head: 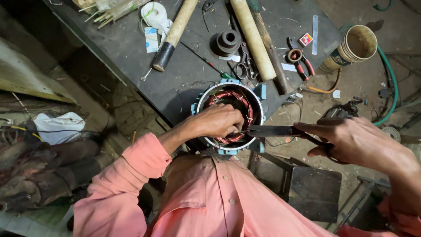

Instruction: The person uses wooden mallets to tap the stator of an electric motor, then uses a screwdriver and a metal bar to adjust and press the copper windings inside the stator slots. The person repeatedly repositions the stator and uses different tools to manipulate the internal components.

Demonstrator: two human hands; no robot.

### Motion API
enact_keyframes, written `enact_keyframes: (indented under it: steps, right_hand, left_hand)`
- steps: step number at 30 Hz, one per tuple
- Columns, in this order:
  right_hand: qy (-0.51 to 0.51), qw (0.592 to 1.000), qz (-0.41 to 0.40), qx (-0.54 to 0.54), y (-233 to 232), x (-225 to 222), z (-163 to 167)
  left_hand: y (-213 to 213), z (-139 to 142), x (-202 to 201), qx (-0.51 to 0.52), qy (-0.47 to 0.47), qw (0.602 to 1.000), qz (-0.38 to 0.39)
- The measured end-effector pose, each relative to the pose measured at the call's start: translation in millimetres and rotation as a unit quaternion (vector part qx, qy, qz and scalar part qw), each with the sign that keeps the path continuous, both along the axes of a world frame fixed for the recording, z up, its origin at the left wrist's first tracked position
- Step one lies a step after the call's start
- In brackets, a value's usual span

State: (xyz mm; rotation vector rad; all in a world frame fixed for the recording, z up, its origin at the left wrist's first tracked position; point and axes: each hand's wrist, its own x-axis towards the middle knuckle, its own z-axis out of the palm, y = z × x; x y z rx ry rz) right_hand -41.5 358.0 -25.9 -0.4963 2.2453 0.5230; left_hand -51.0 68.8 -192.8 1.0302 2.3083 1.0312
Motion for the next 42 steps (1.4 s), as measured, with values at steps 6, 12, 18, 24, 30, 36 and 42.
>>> enact_keyframes:
  steps: [6, 12, 18, 24, 30, 36, 42]
  right_hand:
    - [-0.012, 0.998, 0.061, 0.022, -13.1, -13.2, 0.0]
    - [-0.059, 0.995, 0.068, 0.049, -40.0, -20.2, 1.9]
    - [-0.079, 0.992, 0.099, 0.000, -60.0, -25.6, 7.0]
    - [-0.120, 0.985, 0.094, 0.079, -77.7, -34.2, -0.9]
    - [-0.151, 0.975, 0.161, 0.031, -104.7, -41.6, 5.4]
    - [-0.158, 0.974, 0.133, 0.095, -116.3, -47.3, 29.9]
    - [-0.137, 0.977, 0.085, 0.141, -107.5, -44.6, 39.4]
  left_hand:
    - [-5.5, 1.1, -4.1, 0.007, -0.004, 1.000, -0.007]
    - [-6.3, -2.9, -2.5, 0.034, 0.023, 0.999, 0.003]
    - [-6.5, -8.3, 2.1, 0.034, 0.087, 0.995, 0.028]
    - [-8.7, -12.1, 3.9, 0.048, 0.110, 0.992, 0.042]
    - [-8.8, -10.7, 2.6, 0.081, 0.109, 0.990, 0.046]
    - [-10.6, -5.9, 1.7, 0.030, 0.104, 0.993, 0.042]
    - [-11.2, -2.3, 2.2, 0.039, 0.074, 0.995, 0.050]
